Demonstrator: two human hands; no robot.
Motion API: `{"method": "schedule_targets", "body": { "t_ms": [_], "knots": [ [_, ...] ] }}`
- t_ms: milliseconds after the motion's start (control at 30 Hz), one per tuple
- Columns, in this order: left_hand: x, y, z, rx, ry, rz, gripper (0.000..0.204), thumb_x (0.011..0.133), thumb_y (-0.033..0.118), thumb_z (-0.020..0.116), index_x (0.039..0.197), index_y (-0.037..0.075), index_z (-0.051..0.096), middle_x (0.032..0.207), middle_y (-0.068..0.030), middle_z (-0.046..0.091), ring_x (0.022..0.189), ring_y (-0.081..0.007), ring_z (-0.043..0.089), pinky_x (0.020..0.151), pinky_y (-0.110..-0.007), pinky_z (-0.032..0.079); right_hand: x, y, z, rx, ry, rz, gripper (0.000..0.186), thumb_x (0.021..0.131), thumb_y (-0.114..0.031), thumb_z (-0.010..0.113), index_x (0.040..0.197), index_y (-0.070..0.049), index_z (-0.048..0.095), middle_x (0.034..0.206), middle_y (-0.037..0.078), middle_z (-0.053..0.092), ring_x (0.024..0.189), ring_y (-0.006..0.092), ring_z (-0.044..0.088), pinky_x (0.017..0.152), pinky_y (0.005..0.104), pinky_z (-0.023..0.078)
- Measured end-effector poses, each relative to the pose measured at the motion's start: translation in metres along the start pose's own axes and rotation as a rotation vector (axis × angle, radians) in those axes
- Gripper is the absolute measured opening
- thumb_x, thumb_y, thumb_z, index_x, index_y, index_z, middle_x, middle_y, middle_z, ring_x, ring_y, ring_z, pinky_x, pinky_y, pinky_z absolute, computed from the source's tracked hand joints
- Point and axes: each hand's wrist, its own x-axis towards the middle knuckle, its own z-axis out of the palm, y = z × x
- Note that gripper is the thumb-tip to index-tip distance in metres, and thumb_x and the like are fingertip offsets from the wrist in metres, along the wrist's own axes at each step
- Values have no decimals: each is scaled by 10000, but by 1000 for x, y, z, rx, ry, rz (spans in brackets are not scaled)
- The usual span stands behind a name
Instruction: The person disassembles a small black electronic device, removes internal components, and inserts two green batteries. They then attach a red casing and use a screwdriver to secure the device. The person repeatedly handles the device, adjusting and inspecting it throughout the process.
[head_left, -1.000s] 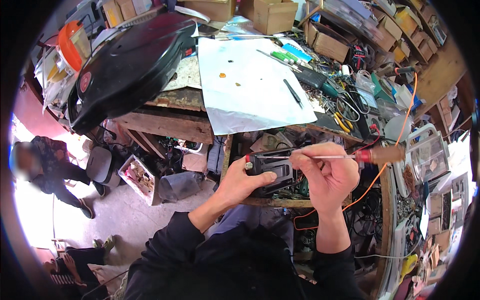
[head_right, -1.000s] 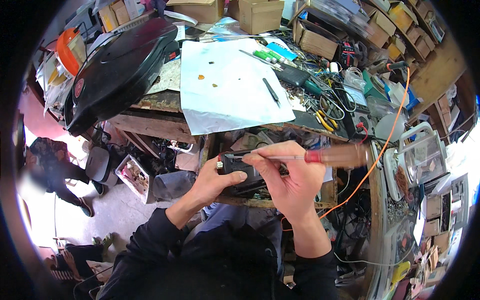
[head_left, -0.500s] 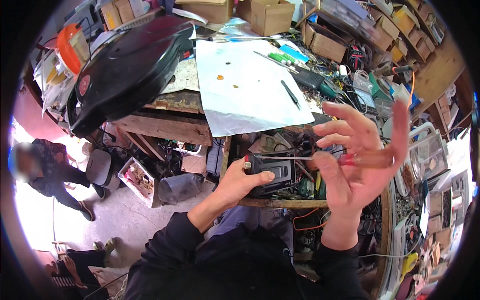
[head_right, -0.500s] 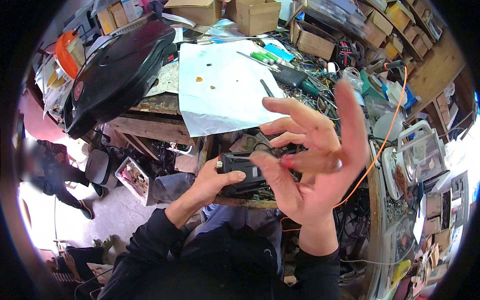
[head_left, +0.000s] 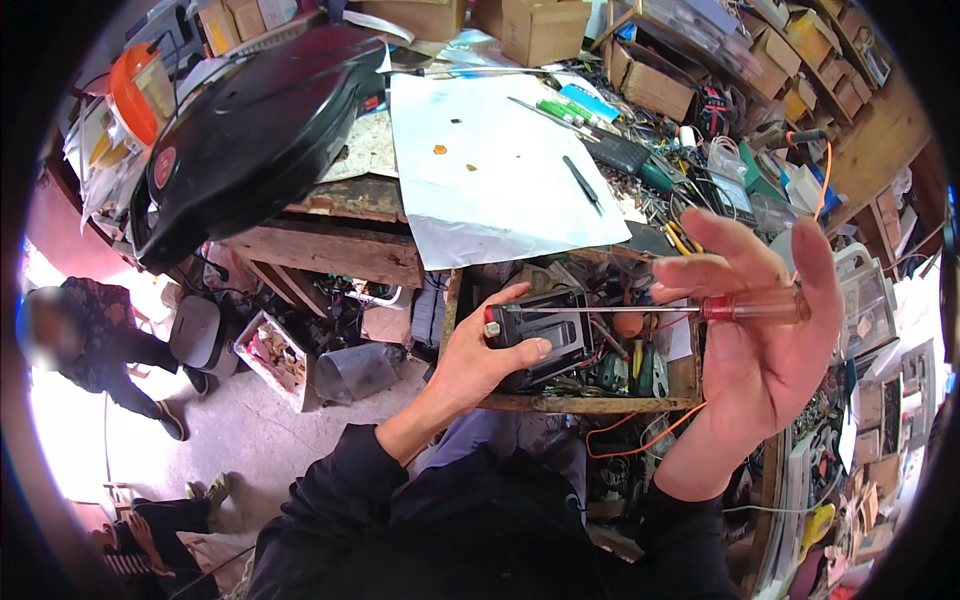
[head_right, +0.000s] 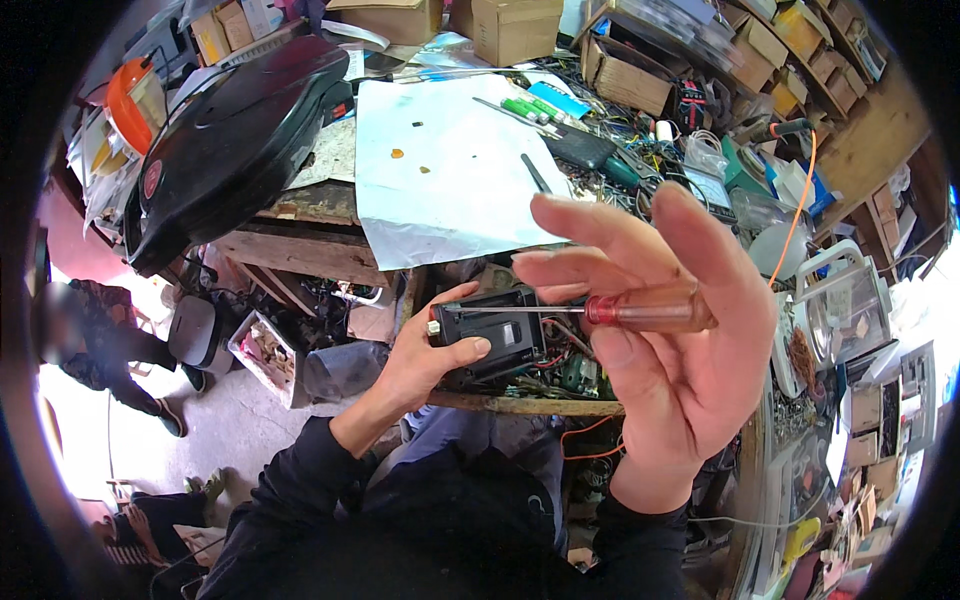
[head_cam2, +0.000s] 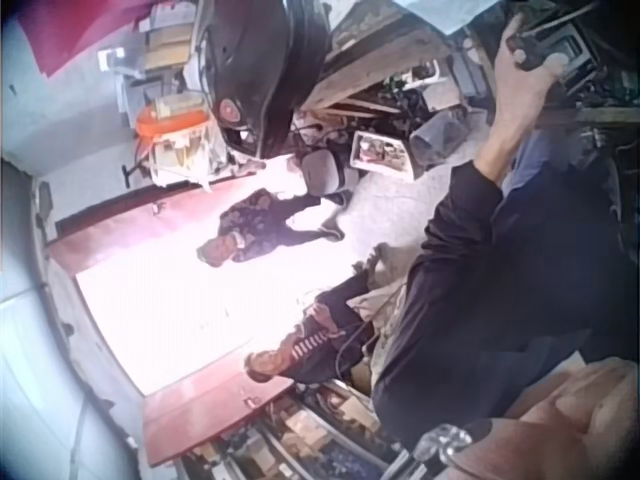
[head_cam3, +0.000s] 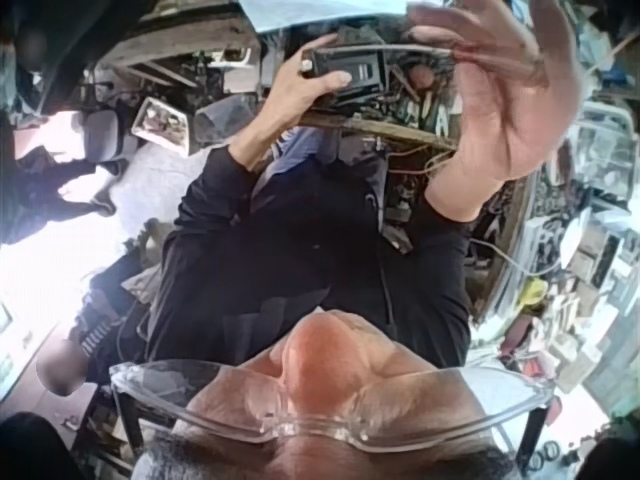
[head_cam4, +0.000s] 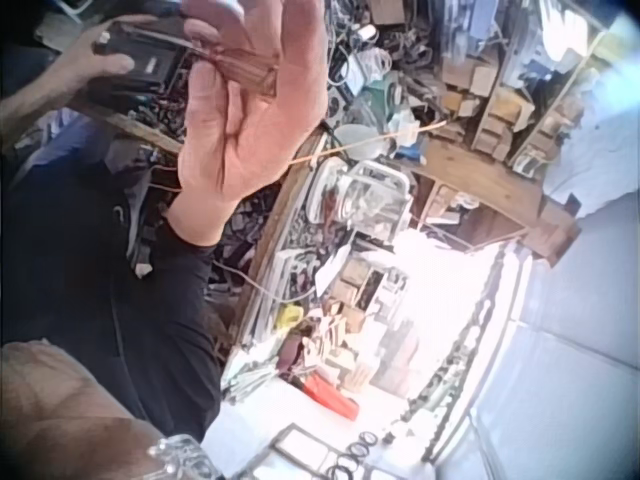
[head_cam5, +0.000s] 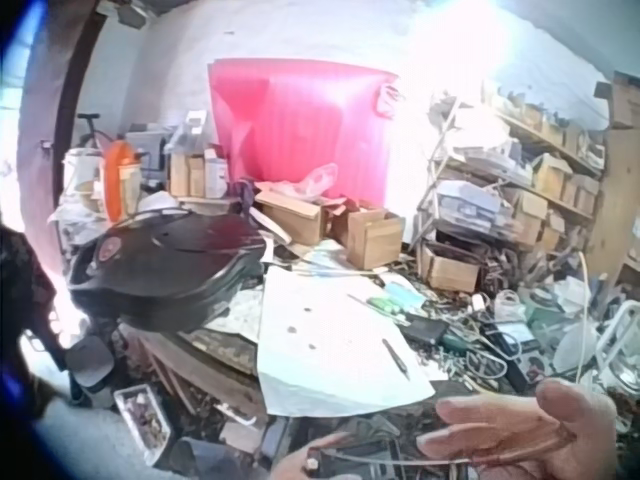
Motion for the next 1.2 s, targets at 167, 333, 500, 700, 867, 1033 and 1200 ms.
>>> {"method": "schedule_targets", "body": {
  "t_ms": [167,333,500,700,867,1033,1200],
  "knots": [
    [0,-1,-2,23,3,-24,797,833,125,834,1513,-9,441,1248,-85,679,1094,-135,636,991,-293,512,-2,-2,-12,-379,-19,-49,702,954,-106,690,1535,71,336,928,245,716,794,249,725,795,345,589],
    [-3,1,1,16,2,-4,768,829,124,829,1493,-9,469,1244,-86,677,1094,-138,637,989,-296,514,2,-4,16,-240,137,-49,792,905,-86,755,1550,64,321,918,215,721,779,237,718,766,297,574],
    [-5,4,0,7,14,-29,775,828,133,830,1497,-6,464,1244,-88,673,1091,-135,637,980,-299,520,1,-6,0,-441,19,-52,801,921,-167,760,1549,68,323,948,182,723,819,199,696,800,305,553],
    [-4,3,1,39,-20,-14,782,832,138,825,1505,-5,452,1255,-98,672,1097,-141,638,984,-300,520,3,2,7,-276,140,-96,755,918,-195,767,1511,88,395,865,147,706,816,182,677,789,299,529],
    [-5,4,0,29,-15,-14,788,834,134,821,1508,-18,440,1261,-106,674,1108,-148,640,1005,-303,512,-4,-7,-7,-550,27,-106,743,919,-125,739,1534,69,370,870,145,704,782,156,653,776,276,513],
    [-4,7,1,5,-3,-35,778,831,123,816,1500,-26,448,1253,-104,679,1101,-146,643,1002,-305,514,-3,-10,2,-412,84,-43,789,878,-93,773,1536,71,368,900,157,709,805,171,646,794,277,503],
    [-4,5,0,17,-12,-30,759,833,118,812,1493,-21,462,1236,-94,687,1080,-137,648,987,-301,519,0,-10,-2,-473,64,-75,858,825,-146,831,1523,84,387,900,158,713,812,171,631,823,287,488]
  ]
}}
